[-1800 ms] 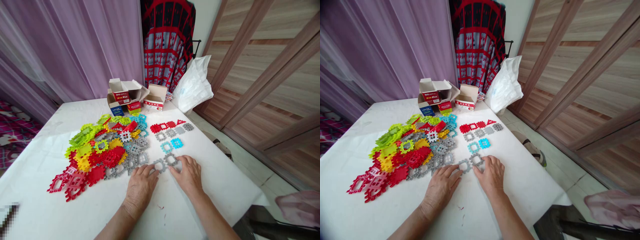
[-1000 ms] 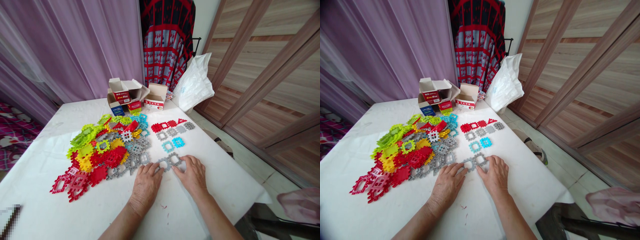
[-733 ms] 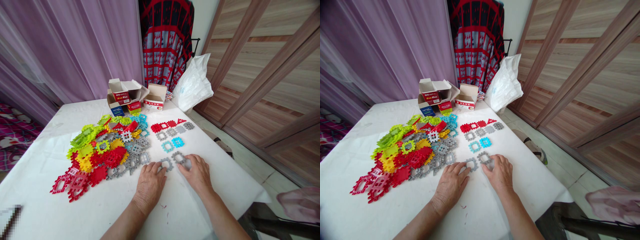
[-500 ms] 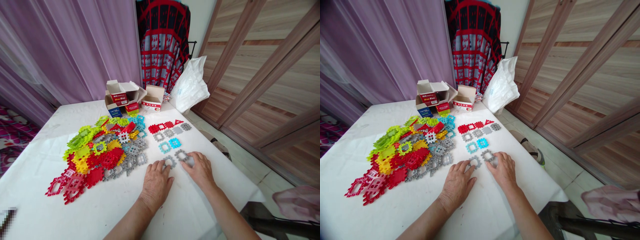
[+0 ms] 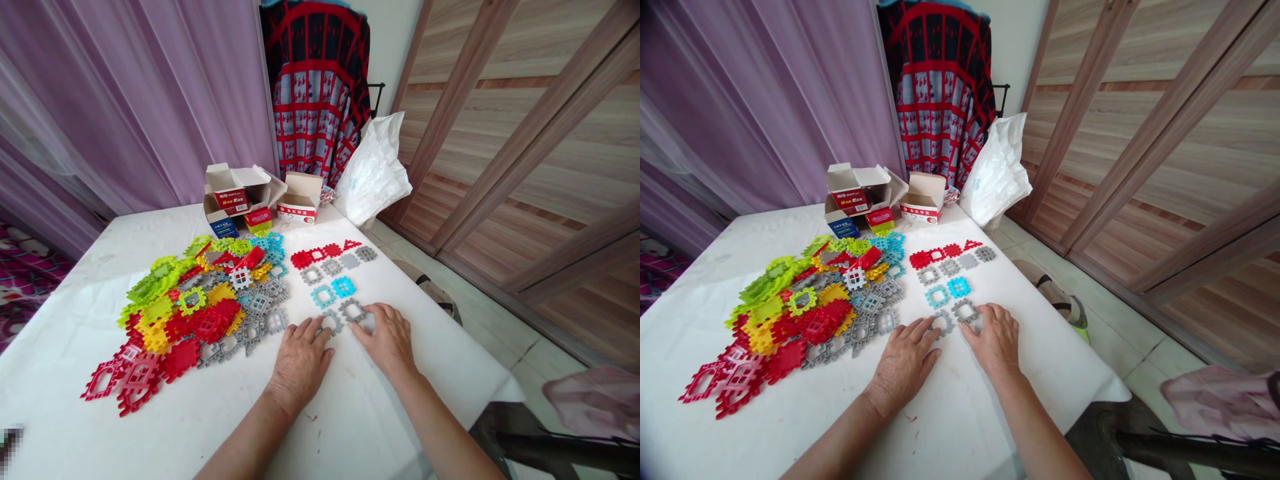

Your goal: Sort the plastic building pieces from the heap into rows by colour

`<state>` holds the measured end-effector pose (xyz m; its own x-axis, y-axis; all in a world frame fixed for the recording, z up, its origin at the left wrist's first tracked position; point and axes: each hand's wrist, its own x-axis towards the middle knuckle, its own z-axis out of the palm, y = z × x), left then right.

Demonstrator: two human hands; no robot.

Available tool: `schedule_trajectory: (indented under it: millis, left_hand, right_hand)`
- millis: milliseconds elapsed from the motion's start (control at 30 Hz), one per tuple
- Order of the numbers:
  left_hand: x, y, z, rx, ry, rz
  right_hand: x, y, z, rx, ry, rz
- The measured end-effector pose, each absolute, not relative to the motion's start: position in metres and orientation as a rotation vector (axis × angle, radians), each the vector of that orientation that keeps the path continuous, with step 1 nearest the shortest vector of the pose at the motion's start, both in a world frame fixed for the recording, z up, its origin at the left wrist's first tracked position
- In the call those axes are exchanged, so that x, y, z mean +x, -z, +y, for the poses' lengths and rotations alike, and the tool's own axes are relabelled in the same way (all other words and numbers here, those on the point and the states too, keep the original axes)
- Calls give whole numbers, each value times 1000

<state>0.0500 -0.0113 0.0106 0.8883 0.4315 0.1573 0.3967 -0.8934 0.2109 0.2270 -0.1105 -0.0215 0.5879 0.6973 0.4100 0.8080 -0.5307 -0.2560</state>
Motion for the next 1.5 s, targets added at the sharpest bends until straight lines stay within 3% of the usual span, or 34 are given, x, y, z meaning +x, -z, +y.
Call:
schedule_trajectory:
  millis: [400, 767, 1100, 1500]
  left_hand:
    - [53, -3, -15, 2852, -344, 660]
    - [14, 15, 13, 2831, -763, 670]
    - [10, 19, 19, 2851, -926, 610]
    - [11, 21, 16, 2798, -1014, 591]
  right_hand:
    - [234, 24, -110, -2396, 358, -1130]
    - [345, 23, -146, -2576, 422, -928]
    - [352, 25, -144, -2594, 356, -895]
    - [364, 11, -61, -2442, 330, -806]
